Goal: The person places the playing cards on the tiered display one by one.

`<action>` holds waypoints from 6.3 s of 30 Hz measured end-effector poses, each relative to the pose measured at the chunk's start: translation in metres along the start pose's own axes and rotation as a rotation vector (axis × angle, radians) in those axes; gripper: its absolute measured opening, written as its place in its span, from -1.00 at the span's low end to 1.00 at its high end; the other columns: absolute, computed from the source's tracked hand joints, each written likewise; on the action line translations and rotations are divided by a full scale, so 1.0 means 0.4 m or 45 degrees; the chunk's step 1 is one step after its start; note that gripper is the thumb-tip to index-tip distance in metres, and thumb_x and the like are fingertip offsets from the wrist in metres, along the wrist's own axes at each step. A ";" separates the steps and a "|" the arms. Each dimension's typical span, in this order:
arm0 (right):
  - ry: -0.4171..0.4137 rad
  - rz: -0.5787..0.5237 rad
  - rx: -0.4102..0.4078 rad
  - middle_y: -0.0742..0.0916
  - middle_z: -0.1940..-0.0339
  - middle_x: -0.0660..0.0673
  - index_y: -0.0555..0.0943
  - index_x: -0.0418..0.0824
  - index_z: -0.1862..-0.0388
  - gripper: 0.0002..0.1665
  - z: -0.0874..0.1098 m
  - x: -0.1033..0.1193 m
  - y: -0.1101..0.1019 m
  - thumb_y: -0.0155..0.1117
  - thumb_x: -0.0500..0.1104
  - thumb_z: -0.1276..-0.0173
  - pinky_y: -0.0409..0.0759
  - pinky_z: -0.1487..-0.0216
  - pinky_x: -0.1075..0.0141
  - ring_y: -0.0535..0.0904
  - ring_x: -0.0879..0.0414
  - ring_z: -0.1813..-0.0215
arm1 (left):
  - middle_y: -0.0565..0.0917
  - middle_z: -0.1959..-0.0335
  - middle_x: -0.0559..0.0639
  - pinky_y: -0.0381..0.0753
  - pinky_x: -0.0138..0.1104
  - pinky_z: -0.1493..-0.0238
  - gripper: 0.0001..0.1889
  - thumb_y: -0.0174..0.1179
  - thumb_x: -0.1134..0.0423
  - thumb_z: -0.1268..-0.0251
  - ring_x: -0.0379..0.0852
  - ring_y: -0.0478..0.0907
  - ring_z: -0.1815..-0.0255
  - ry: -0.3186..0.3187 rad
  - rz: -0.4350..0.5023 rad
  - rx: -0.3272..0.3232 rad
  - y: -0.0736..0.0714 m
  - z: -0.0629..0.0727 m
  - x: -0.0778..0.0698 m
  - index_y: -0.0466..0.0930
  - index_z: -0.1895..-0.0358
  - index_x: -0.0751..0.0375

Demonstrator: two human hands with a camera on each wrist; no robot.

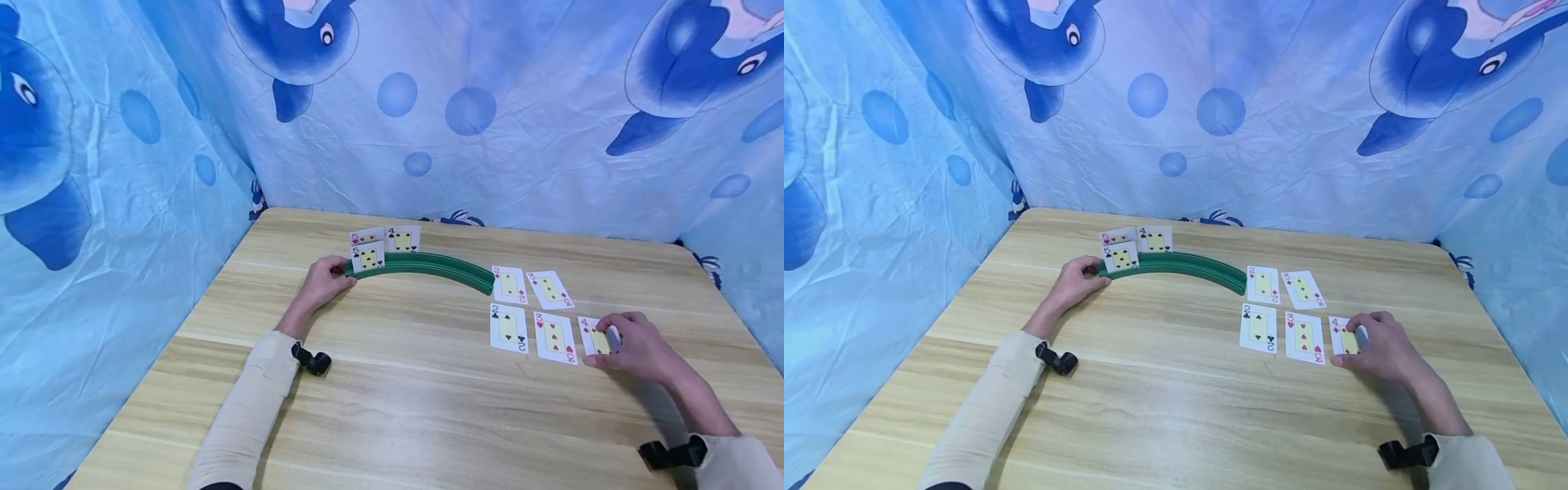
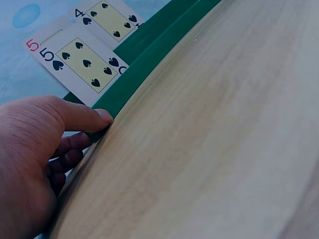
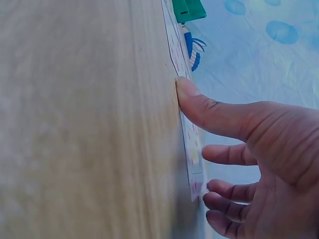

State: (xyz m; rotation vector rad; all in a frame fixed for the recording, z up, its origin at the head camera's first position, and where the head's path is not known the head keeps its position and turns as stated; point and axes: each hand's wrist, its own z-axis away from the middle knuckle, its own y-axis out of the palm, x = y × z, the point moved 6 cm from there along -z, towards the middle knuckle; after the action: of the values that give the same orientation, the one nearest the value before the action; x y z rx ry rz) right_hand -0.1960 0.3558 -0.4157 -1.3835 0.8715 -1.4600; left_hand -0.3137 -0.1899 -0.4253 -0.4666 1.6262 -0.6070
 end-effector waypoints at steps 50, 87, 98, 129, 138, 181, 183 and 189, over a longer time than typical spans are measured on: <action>-0.110 0.013 -0.103 0.67 0.47 -0.08 0.54 -0.46 -0.01 -0.70 0.040 0.002 -0.114 0.28 -0.33 -0.36 0.36 0.52 0.40 0.44 0.31 0.46 | 0.66 -0.04 0.31 0.54 -0.05 -0.11 -0.60 0.35 0.33 -0.24 0.15 0.58 0.00 -0.002 0.018 -0.008 0.004 -0.003 0.008 0.60 -0.13 0.38; -0.314 -0.197 -0.347 0.71 0.53 -0.08 0.62 -0.31 0.08 -0.84 -0.024 0.174 -0.181 0.25 -0.26 -0.44 0.34 0.54 0.40 0.47 0.37 0.55 | 0.66 -0.07 0.32 0.56 -0.05 -0.13 -0.58 0.33 0.33 -0.26 0.15 0.59 -0.02 -0.016 0.023 0.008 0.004 0.000 0.003 0.58 -0.17 0.38; -0.349 -0.288 -0.334 0.73 0.43 -0.18 0.62 -0.31 0.06 -0.84 -0.055 0.230 -0.164 0.23 -0.27 -0.45 0.41 0.53 0.39 0.50 0.30 0.53 | 0.65 -0.06 0.32 0.56 -0.04 -0.13 -0.57 0.34 0.33 -0.25 0.16 0.59 -0.02 -0.016 0.025 0.006 0.005 -0.001 0.004 0.58 -0.17 0.38; -0.374 -0.526 -0.307 0.76 0.29 -0.24 0.62 -0.25 -0.08 -0.74 -0.189 0.425 -0.109 0.17 -0.17 -0.51 0.51 0.38 0.39 0.60 0.18 0.42 | 0.68 0.00 0.30 0.55 -0.07 -0.09 -0.63 0.36 0.35 -0.21 0.14 0.58 0.02 0.014 0.010 -0.016 0.007 -0.004 0.005 0.62 -0.07 0.39; -0.416 -0.566 -0.305 0.76 0.27 -0.29 0.64 -0.29 -0.07 -0.74 -0.230 0.493 -0.086 0.20 -0.21 -0.49 0.46 0.47 0.38 0.63 0.04 0.40 | 0.68 -0.01 0.30 0.55 -0.06 -0.13 -0.61 0.37 0.35 -0.20 0.15 0.59 0.00 -0.002 0.027 -0.006 0.009 -0.003 0.007 0.62 -0.09 0.39; -0.427 -0.839 -0.254 0.74 0.19 -0.33 0.66 -0.33 -0.06 -0.74 -0.352 0.687 0.005 0.18 -0.25 -0.50 0.71 0.20 0.13 0.71 -0.16 0.23 | 0.68 -0.02 0.28 0.53 -0.07 -0.14 -0.62 0.37 0.34 -0.20 0.13 0.58 0.00 -0.017 0.020 -0.006 0.005 -0.006 0.012 0.63 -0.08 0.37; -0.430 -0.853 -0.250 0.74 0.20 -0.34 0.66 -0.35 -0.01 -0.76 -0.357 0.688 0.011 0.17 -0.26 -0.50 0.72 0.16 0.04 0.72 -0.17 0.22 | 0.68 -0.01 0.29 0.53 -0.08 -0.12 -0.63 0.37 0.33 -0.21 0.12 0.58 0.01 -0.013 0.021 -0.005 0.006 -0.006 0.013 0.63 -0.08 0.37; -0.423 -0.868 -0.237 0.76 0.18 -0.33 0.67 -0.35 0.02 -0.79 -0.368 0.694 0.029 0.18 -0.27 -0.49 0.72 0.13 -0.03 0.72 -0.11 0.22 | 0.68 0.00 0.29 0.54 -0.08 -0.11 -0.63 0.37 0.33 -0.21 0.12 0.58 0.03 -0.003 0.010 -0.009 0.006 -0.007 0.012 0.63 -0.07 0.38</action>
State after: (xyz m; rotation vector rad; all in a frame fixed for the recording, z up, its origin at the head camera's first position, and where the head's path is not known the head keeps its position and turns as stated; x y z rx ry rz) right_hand -0.3264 0.0776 -0.3491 -2.1268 0.3300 -1.5844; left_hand -0.3169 -0.1908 -0.4304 -0.4659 1.6276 -0.5951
